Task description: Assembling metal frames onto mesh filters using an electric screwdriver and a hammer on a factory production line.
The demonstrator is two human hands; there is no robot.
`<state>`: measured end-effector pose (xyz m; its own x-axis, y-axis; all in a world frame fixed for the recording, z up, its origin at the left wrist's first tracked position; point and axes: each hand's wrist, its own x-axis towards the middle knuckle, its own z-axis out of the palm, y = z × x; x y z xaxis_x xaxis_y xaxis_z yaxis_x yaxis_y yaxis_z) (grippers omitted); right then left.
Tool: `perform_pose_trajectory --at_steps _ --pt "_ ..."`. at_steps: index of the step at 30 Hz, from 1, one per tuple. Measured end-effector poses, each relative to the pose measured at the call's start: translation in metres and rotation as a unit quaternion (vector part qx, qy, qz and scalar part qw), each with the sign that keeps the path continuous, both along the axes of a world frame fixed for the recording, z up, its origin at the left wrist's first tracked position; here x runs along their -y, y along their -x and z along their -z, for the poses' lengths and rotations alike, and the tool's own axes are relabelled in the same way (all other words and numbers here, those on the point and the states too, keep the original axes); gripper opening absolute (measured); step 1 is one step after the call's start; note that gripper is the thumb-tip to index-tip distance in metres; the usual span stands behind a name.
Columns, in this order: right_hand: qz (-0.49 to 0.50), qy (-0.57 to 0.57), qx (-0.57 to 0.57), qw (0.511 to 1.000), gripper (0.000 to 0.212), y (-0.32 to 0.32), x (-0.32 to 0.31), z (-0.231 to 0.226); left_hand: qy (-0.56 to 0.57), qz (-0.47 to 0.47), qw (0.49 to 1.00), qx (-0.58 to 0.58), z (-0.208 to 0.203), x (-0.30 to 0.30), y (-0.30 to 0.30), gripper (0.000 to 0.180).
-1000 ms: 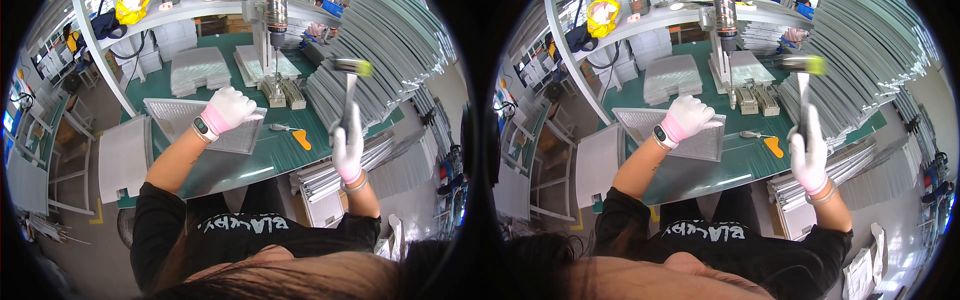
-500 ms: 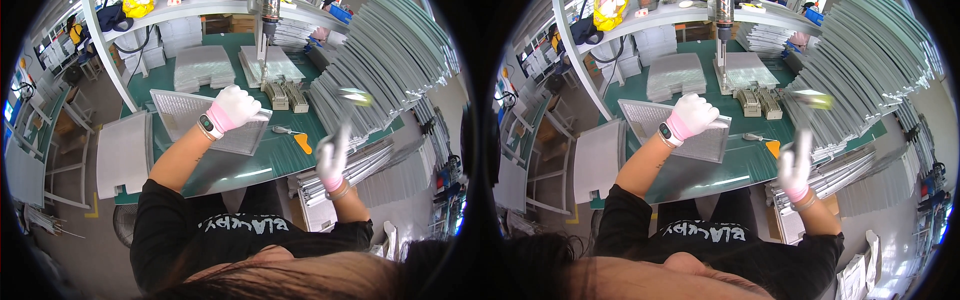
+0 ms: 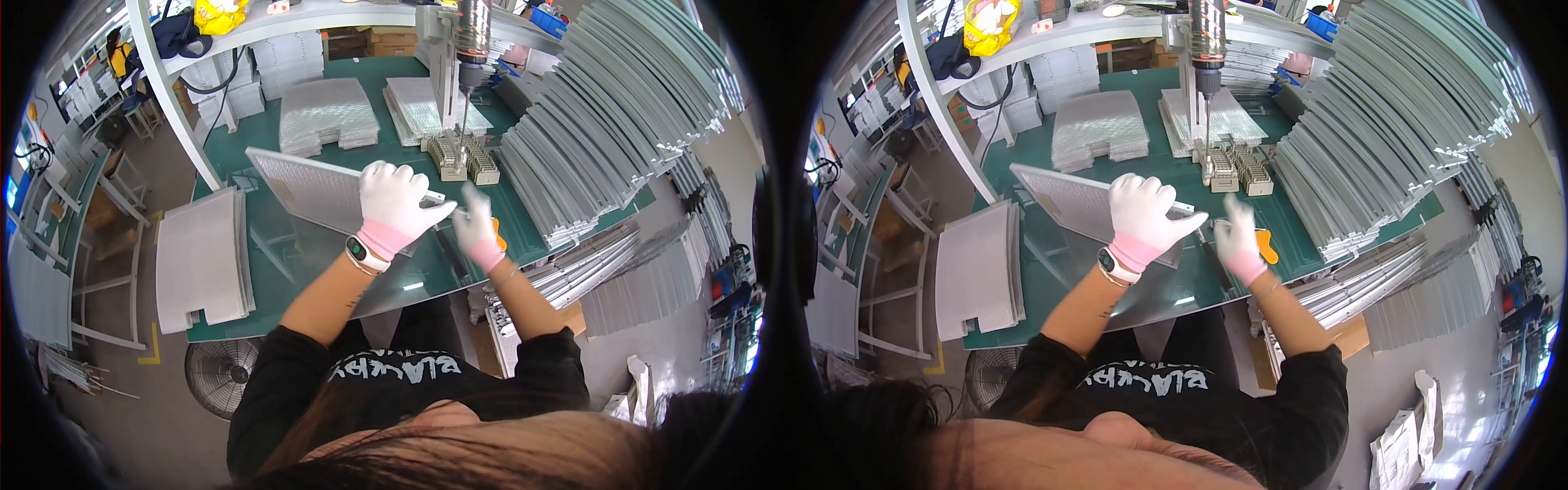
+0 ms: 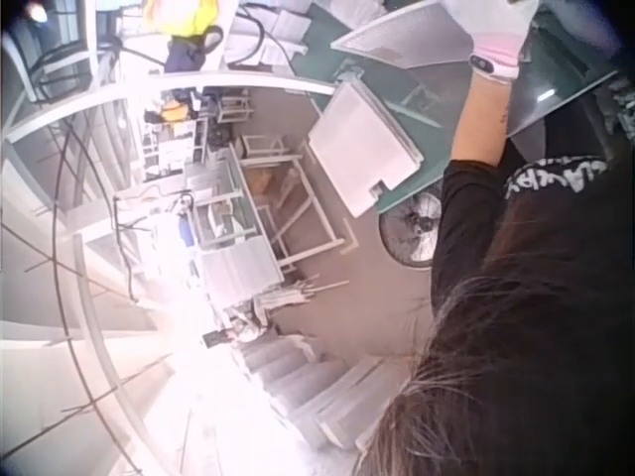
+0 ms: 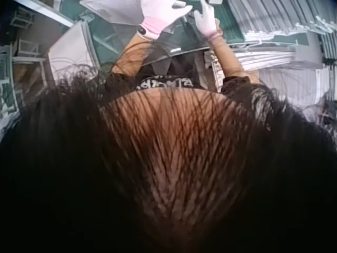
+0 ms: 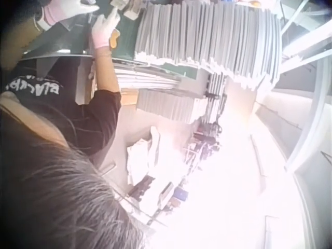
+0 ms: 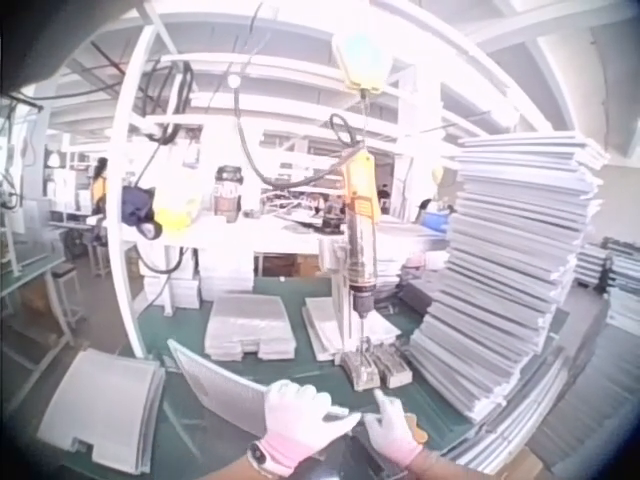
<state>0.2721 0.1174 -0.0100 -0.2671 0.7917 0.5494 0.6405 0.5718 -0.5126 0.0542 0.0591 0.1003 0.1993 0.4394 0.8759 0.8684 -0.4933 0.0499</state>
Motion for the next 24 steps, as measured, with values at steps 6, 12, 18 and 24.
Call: perform_pose_trajectory --at_steps 6,12,18,24 --pt "-0.247 -0.218 -0.336 0.882 0.051 0.09 -0.015 -0.272 0.022 -0.045 0.998 0.04 0.01 0.001 -0.001 0.031" --pt "-0.292 0.001 -0.309 0.905 0.07 0.109 0.009 -0.326 0.006 -0.023 0.999 0.046 0.01 -0.007 -0.007 0.025" --pt "-0.37 0.1 -0.47 0.795 0.019 0.109 -0.034 -0.289 0.004 -0.011 0.998 0.061 0.01 -0.013 -0.005 0.023" --pt "-0.564 0.099 -0.352 0.74 0.04 0.094 -0.071 -0.271 0.072 0.011 0.997 0.041 0.009 -0.008 -0.001 0.02"
